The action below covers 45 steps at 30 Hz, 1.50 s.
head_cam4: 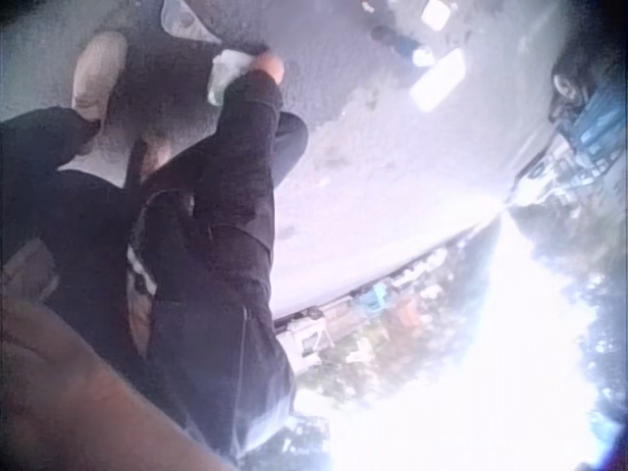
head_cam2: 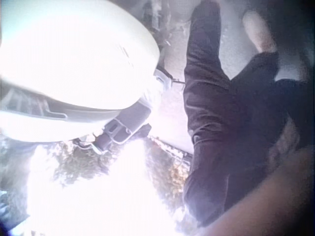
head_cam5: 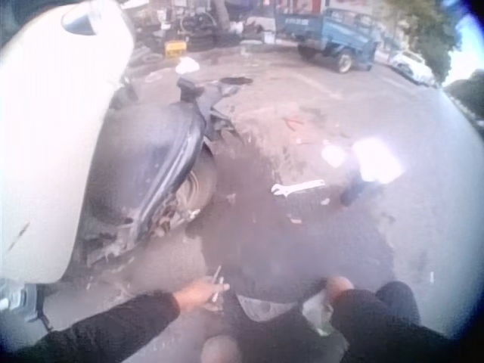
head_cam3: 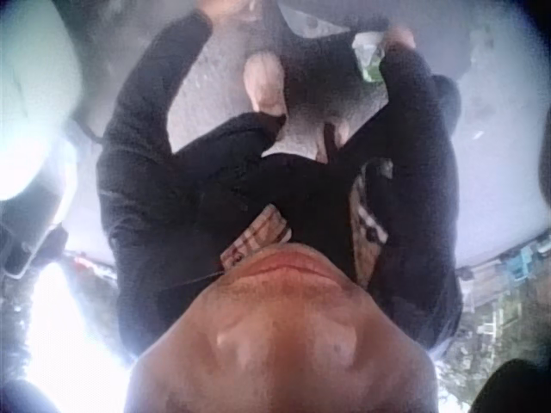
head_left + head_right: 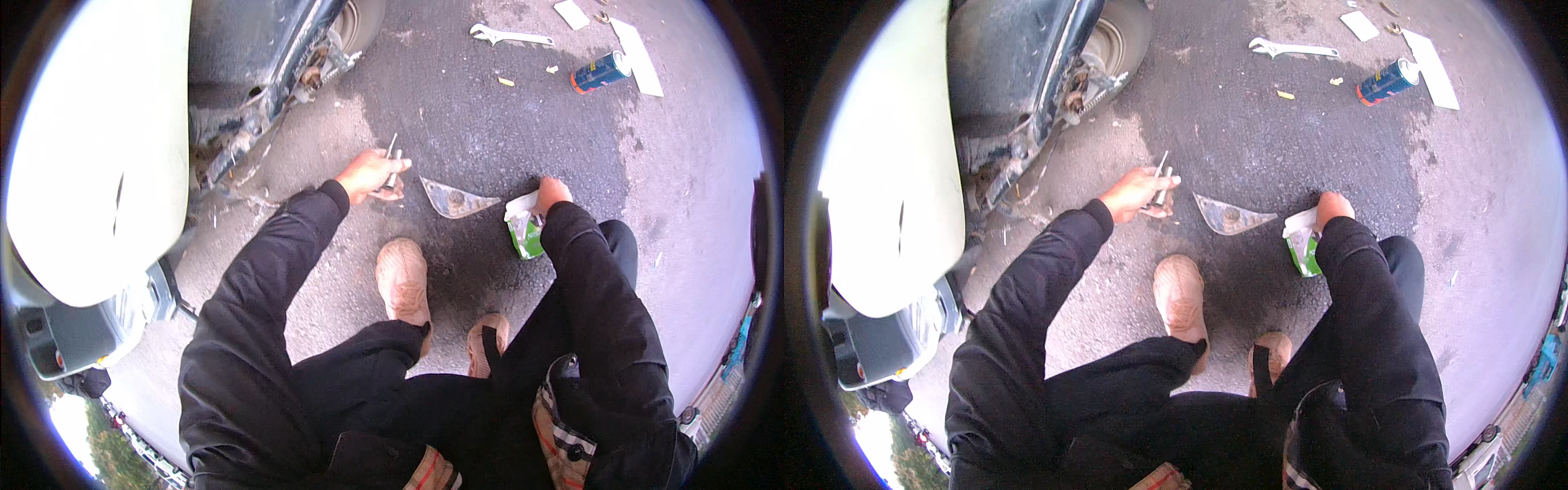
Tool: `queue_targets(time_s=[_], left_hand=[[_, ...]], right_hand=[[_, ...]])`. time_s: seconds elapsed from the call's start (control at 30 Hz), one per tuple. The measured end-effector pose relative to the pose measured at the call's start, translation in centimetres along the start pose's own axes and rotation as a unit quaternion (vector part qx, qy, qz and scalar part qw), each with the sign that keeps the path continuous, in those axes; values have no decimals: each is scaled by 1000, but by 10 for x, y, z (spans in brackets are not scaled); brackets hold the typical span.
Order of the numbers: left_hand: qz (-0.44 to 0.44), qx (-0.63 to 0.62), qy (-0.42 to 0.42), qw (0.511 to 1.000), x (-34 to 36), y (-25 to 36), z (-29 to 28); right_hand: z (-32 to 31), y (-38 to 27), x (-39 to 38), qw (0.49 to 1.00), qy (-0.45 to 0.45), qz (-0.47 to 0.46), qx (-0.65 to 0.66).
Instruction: The person works on the rear wheel area of a white scooter, using a socket wrench and a screwdriver to remove and install bolts and a metal plate. They repeatedly adjust components under the scooter's body and handle small fasteners and tools on the ground.
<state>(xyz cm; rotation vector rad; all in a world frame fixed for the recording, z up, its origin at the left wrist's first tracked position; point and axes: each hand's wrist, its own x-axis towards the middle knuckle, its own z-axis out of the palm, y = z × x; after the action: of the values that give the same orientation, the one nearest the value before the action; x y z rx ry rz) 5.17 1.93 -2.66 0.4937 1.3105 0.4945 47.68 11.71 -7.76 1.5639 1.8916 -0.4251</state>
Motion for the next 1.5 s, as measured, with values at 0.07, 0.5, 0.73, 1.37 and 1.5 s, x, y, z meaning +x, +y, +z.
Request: queue_targets(time_s=[0.07, 0.5, 0.73, 1.37, 1.5], left_hand=[[-16, 49, -6, 999, 15, 2, -2], [18, 140, -2, 990, 45, 14, 24], [34, 152, 0, 988, 14, -33, -3], [-13, 178, 48, 983, -63, -40, -2], [0, 207, -10, 978, -51, -51, 1]], right_hand=[[-5, -1, -3, 1000, -6, 12, 5], [-6, 0, -12, 998, 21, 40, 52], [-14, 2, -12, 998, 20, -7, 53], [-44, 12, 4, 1000, 19, -20, -5], [-87, 7, 3, 984, 148, -48, 91]])
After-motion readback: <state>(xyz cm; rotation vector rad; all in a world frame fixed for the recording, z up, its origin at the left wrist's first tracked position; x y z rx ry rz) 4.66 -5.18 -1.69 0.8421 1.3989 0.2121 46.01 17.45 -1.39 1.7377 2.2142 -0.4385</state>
